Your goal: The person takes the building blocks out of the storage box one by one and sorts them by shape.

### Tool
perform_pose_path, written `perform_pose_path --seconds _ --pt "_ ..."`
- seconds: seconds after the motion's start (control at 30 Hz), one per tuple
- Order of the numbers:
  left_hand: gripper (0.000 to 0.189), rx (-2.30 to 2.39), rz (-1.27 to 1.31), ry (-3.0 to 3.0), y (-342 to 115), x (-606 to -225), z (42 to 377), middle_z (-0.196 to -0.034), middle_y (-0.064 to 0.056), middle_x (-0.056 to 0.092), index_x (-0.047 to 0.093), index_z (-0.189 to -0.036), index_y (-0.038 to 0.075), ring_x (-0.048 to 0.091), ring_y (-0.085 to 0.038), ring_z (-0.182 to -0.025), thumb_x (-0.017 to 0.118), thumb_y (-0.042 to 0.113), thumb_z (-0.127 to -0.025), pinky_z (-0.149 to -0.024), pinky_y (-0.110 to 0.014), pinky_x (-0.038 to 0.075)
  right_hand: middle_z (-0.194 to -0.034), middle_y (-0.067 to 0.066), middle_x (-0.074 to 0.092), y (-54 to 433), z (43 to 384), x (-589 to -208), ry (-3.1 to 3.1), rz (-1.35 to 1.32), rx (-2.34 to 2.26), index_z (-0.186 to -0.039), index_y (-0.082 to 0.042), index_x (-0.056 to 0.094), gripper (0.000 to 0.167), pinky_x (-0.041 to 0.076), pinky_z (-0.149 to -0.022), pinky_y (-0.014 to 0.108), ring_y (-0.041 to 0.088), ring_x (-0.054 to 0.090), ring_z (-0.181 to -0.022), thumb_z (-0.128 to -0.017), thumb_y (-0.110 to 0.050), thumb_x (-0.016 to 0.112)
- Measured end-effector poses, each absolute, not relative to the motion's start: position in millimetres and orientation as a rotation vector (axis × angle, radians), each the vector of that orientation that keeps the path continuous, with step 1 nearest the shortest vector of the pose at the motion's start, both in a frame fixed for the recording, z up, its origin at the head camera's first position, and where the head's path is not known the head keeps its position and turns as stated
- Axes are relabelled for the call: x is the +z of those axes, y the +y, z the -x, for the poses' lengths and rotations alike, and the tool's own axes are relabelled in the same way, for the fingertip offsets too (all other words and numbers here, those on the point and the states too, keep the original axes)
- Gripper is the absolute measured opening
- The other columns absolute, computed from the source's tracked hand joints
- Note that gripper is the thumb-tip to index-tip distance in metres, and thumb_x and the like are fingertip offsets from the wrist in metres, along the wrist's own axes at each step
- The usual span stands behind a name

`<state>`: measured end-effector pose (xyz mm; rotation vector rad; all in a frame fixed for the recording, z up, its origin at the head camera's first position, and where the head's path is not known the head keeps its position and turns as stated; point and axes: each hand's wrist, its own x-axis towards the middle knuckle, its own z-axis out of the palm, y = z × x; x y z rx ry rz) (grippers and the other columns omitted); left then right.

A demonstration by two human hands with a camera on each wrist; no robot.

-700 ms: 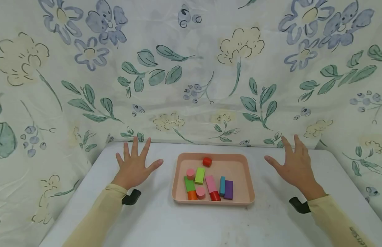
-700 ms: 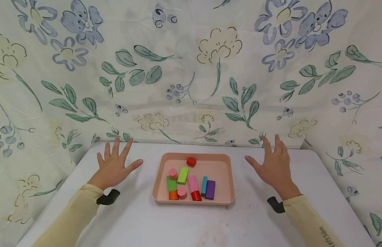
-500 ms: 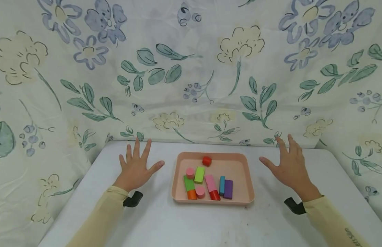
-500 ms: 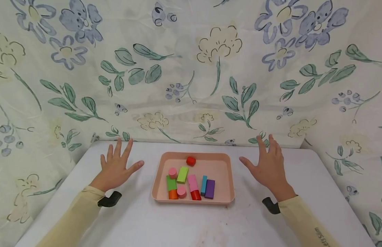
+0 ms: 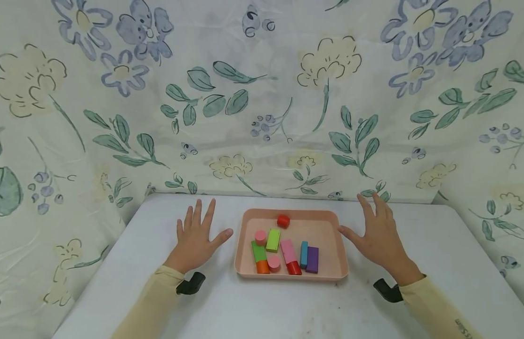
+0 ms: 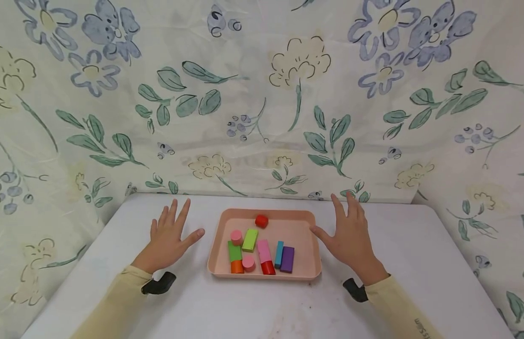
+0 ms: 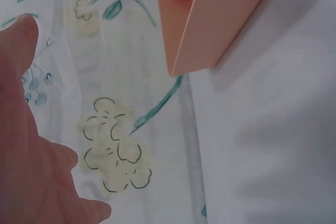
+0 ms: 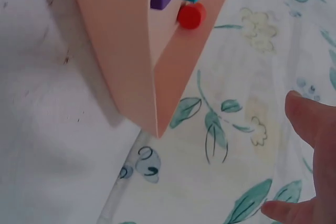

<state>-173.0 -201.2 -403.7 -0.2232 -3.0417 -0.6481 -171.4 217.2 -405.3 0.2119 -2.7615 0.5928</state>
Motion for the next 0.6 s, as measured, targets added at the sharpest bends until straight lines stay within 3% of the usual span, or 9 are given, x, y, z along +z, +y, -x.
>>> perform_pose_path --seconds 0.6 --pt "0.093 -0.822 0.280 -3.043 -175.1 -424.2 159.5 -0.164 -0.030 0.000 0.009 -0.162 0.006 -0.001 -0.054 -0.148 0.058 0.052 -0.097 -0.112 -0.075 -0.003 -0.157 0.031 0.024 176.1 164.2 -422.5 -2.776 -0.358 0.678 -0.152 -0.001 0.037 0.091 0.037 -0.101 0.072 0.054 0.030 -0.138 -0.084 -0.046 0.078"
